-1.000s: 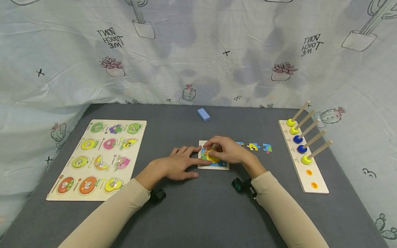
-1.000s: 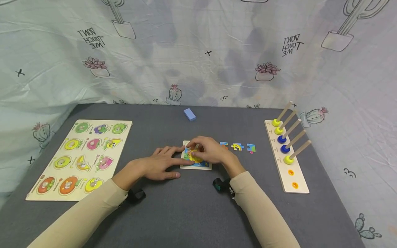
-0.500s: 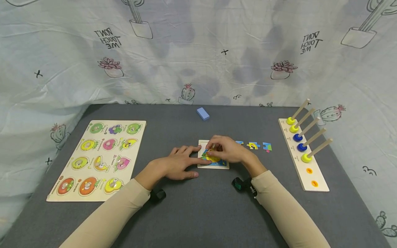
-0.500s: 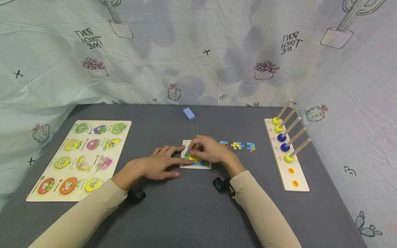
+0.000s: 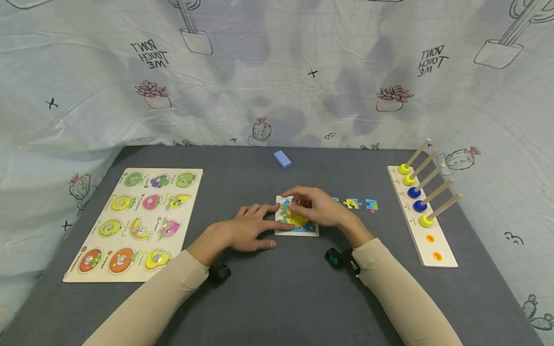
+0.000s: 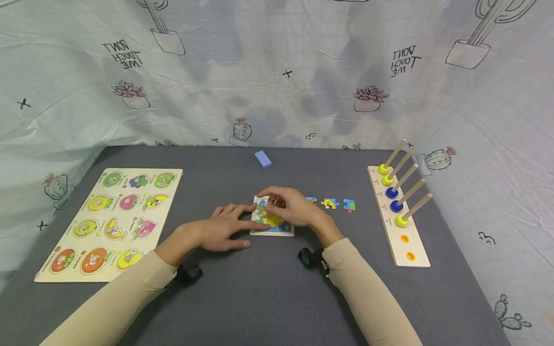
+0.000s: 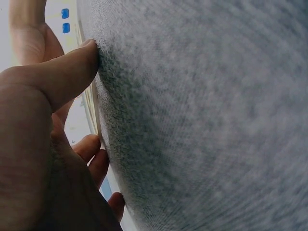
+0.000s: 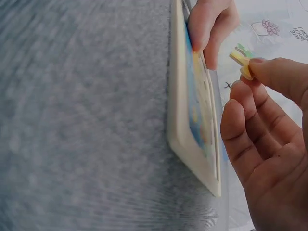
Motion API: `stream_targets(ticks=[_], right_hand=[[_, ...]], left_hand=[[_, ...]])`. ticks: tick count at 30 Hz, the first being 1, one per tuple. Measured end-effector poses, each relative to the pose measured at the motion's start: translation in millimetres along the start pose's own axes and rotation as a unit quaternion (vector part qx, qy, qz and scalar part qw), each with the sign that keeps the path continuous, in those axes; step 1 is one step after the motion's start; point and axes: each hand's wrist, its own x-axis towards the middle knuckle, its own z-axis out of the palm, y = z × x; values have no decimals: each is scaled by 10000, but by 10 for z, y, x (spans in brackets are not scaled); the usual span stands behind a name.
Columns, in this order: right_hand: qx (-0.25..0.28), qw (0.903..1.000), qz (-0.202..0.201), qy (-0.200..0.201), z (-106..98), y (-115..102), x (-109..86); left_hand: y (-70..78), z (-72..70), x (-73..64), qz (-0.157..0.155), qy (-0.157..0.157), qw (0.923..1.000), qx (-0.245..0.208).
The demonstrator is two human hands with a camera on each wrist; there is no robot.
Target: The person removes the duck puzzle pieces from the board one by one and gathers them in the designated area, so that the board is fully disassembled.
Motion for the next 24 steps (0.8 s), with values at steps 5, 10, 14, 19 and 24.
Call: stream_targets(ticks=[5,10,14,19,24], right_hand=[[-52,10000,-27,55,-50,-64,-5],[-92,9999,75,17,-129,-155,-29],[-2,10000,45,44,-181,-200,-68],[290,9996,42,56,-231,-226,-132],[539,9985,93,6,-273,-255,-200]], left_hand=[[-1,-7,2,25,16,10000,6],[-2,-4,8,26,48,10000,-5],[-11,13,6,-18,26,10000,40],[-20,25,5,11,69,10000,49],[-18,26,7,35,69,10000,18]])
